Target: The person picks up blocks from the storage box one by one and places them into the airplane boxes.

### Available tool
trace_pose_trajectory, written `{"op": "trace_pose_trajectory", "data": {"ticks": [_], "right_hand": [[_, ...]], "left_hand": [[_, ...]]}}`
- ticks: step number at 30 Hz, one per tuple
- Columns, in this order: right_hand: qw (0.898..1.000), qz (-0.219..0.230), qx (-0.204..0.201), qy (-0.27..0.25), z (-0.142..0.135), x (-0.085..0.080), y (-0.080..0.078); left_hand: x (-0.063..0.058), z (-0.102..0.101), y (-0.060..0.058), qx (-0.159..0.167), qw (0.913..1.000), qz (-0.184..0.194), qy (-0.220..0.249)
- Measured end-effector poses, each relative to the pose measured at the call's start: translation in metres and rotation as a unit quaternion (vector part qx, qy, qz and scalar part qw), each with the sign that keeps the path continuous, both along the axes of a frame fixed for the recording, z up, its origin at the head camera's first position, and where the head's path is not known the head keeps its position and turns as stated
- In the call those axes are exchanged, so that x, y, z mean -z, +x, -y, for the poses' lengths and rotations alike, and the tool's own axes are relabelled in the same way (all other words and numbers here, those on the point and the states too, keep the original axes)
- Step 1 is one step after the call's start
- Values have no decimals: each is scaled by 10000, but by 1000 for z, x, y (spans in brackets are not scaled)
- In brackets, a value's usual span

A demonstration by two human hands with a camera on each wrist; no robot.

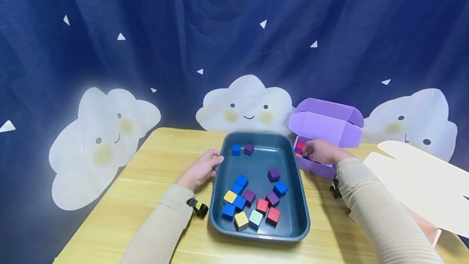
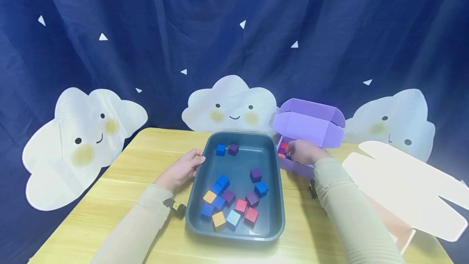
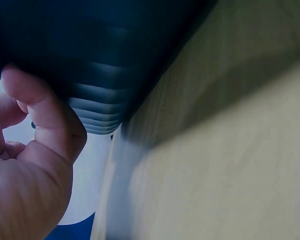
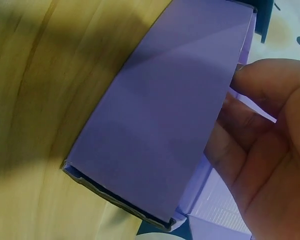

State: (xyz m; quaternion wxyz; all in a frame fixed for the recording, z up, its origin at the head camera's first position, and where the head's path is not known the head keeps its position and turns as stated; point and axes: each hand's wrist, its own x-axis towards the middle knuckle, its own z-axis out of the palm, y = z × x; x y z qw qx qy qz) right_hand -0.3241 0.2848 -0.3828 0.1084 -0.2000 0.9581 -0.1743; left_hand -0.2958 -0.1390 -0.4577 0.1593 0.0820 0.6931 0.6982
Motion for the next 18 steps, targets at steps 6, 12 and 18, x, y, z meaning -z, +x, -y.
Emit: {"op": "trace_pose_trajectory", "data": {"ticks": [6,12,18], "right_hand": [[9996,-250,-105,-98,7,-12,2],[9969,-638,-420,-213,34,-34,8],[9903,-947,-1011,-68,81,-55,25]], "left_hand": [[-1,0,0,3,10000,-15,-38],[-4,-1,0,-6,10000,22,-24],[-4,-1,2,-6,10000,26,-51]]}}
